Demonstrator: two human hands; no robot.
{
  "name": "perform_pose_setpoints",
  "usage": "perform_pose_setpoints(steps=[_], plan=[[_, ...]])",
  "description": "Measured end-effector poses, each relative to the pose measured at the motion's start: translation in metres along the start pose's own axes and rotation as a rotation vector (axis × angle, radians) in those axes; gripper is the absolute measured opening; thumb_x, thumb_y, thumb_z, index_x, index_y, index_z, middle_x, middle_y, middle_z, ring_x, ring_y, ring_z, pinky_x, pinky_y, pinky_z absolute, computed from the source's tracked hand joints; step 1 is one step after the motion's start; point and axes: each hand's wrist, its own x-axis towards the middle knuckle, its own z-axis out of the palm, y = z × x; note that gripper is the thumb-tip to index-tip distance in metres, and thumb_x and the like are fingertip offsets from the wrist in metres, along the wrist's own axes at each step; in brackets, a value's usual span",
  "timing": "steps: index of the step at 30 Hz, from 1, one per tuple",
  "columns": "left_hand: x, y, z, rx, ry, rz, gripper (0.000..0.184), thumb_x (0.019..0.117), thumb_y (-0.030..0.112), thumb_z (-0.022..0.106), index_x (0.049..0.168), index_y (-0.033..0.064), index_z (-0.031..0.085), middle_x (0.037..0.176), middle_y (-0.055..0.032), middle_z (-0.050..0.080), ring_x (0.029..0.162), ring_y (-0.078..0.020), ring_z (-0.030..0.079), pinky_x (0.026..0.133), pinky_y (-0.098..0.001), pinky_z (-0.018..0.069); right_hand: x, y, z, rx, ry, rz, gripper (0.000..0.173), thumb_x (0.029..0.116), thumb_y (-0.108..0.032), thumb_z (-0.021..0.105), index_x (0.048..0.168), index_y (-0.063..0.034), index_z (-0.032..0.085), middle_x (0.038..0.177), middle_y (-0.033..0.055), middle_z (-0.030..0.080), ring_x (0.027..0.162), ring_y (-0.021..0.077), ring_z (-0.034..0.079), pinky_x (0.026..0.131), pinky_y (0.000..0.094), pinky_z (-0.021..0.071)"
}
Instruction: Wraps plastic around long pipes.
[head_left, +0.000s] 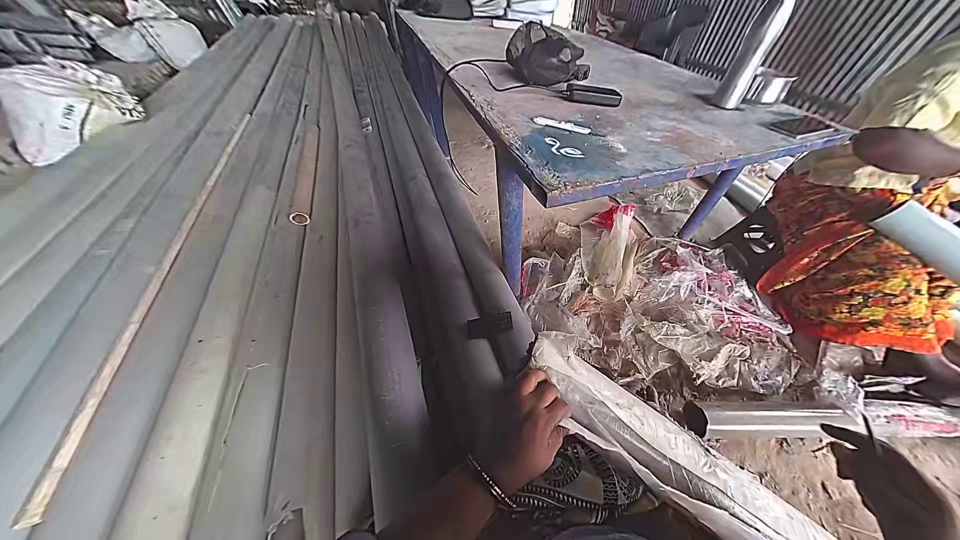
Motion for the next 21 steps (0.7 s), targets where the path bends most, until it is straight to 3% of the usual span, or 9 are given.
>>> perform_pose_setpoints(steps=[2, 3, 5, 7, 9, 11, 16, 18, 21], plan=[[0.003, 0.001, -0.002, 0.012, -0.032, -0.007, 0.011, 0.0769, 0.025, 0.071, 0.075, 0.0148, 0.075, 0.079, -0.0024, 0.071, 0.100, -0.0313, 0.070, 0.082, -0.0446, 0.0567, 0.029, 0.046, 0.044, -0.111, 0.012, -0.358, 0.032, 0.0999, -0.011, 0.054, 0.118, 0.0138, 0.065, 0.087, 0.0268, 0.069, 0.075, 0.0343, 0.067, 0.074, 0.0554, 0.0533], [0.004, 0.001, -0.003, 0.016, -0.043, -0.006, 0.010, 0.0757, 0.025, 0.072, 0.075, 0.0149, 0.076, 0.080, -0.0022, 0.072, 0.100, -0.0312, 0.070, 0.080, -0.0442, 0.0570, 0.038, 0.045, 0.068, -0.128, 0.018, -0.480, 0.032, 0.0973, -0.015, 0.057, 0.114, 0.0087, 0.069, 0.084, 0.0241, 0.070, 0.071, 0.0385, 0.068, 0.067, 0.0608, 0.0528], [0.005, 0.002, -0.005, 0.010, -0.061, -0.011, 0.009, 0.0731, 0.023, 0.074, 0.075, 0.0147, 0.076, 0.081, -0.0024, 0.072, 0.101, -0.0312, 0.070, 0.080, -0.0441, 0.0573, 0.041, 0.015, 0.105, -0.171, -0.047, -0.612, 0.034, 0.0953, -0.021, 0.062, 0.117, 0.0036, 0.071, 0.090, 0.0223, 0.072, 0.072, 0.0406, 0.070, 0.065, 0.0629, 0.0535], [0.006, 0.002, -0.008, -0.012, -0.078, -0.018, 0.008, 0.0700, 0.018, 0.077, 0.075, 0.0125, 0.075, 0.082, -0.0042, 0.072, 0.101, -0.0322, 0.070, 0.077, -0.0451, 0.0578, 0.038, -0.016, 0.132, -0.213, -0.109, -0.693, 0.050, 0.0917, -0.037, 0.067, 0.125, 0.0007, 0.069, 0.096, 0.0209, 0.071, 0.074, 0.0386, 0.068, 0.064, 0.0604, 0.0527], [0.006, 0.002, -0.008, -0.009, -0.058, -0.015, 0.008, 0.0672, 0.016, 0.078, 0.074, 0.0121, 0.075, 0.084, -0.0040, 0.073, 0.101, -0.0310, 0.070, 0.077, -0.0446, 0.0580, 0.032, -0.038, 0.151, -0.238, -0.135, -0.725, 0.061, 0.0849, -0.045, 0.073, 0.130, -0.0033, 0.068, 0.103, 0.0217, 0.070, 0.079, 0.0400, 0.069, 0.064, 0.0602, 0.0529], [0.006, 0.002, -0.006, -0.008, -0.030, -0.011, 0.008, 0.0677, 0.011, 0.076, 0.076, 0.0121, 0.077, 0.083, -0.0037, 0.073, 0.101, -0.0299, 0.071, 0.079, -0.0435, 0.0581, 0.027, -0.050, 0.163, -0.272, -0.154, -0.717, 0.064, 0.0815, -0.043, 0.077, 0.133, -0.0074, 0.067, 0.110, 0.0235, 0.069, 0.082, 0.0413, 0.070, 0.064, 0.0590, 0.0545], [0.004, -0.003, 0.004, 0.025, 0.063, 0.033, 0.005, 0.0709, 0.019, 0.069, 0.069, 0.0157, 0.073, 0.078, 0.0000, 0.071, 0.096, -0.0259, 0.070, 0.082, -0.0382, 0.0566, 0.025, -0.053, 0.177, -0.379, -0.174, -0.638, 0.063, 0.0855, -0.045, 0.073, 0.136, -0.0079, 0.065, 0.117, 0.0249, 0.067, 0.089, 0.0428, 0.071, 0.068, 0.0572, 0.0562], [0.004, -0.004, 0.006, 0.021, 0.080, 0.040, 0.007, 0.0734, 0.020, 0.068, 0.069, 0.0166, 0.072, 0.079, 0.0011, 0.071, 0.096, -0.0249, 0.070, 0.082, -0.0372, 0.0559, 0.026, -0.052, 0.180, -0.394, -0.138, -0.644, 0.059, 0.0856, -0.043, 0.074, 0.131, -0.0050, 0.067, 0.115, 0.0261, 0.068, 0.087, 0.0437, 0.072, 0.067, 0.0575, 0.0569], [0.007, -0.005, 0.005, 0.016, 0.077, 0.051, 0.006, 0.0726, 0.019, 0.069, 0.068, 0.0160, 0.071, 0.080, 0.0006, 0.071, 0.096, -0.0245, 0.070, 0.082, -0.0368, 0.0563, 0.029, -0.061, 0.176, -0.430, -0.217, -0.591, 0.047, 0.0943, -0.036, 0.071, 0.128, -0.0032, 0.068, 0.119, 0.0261, 0.067, 0.094, 0.0449, 0.071, 0.075, 0.0590, 0.0567]])
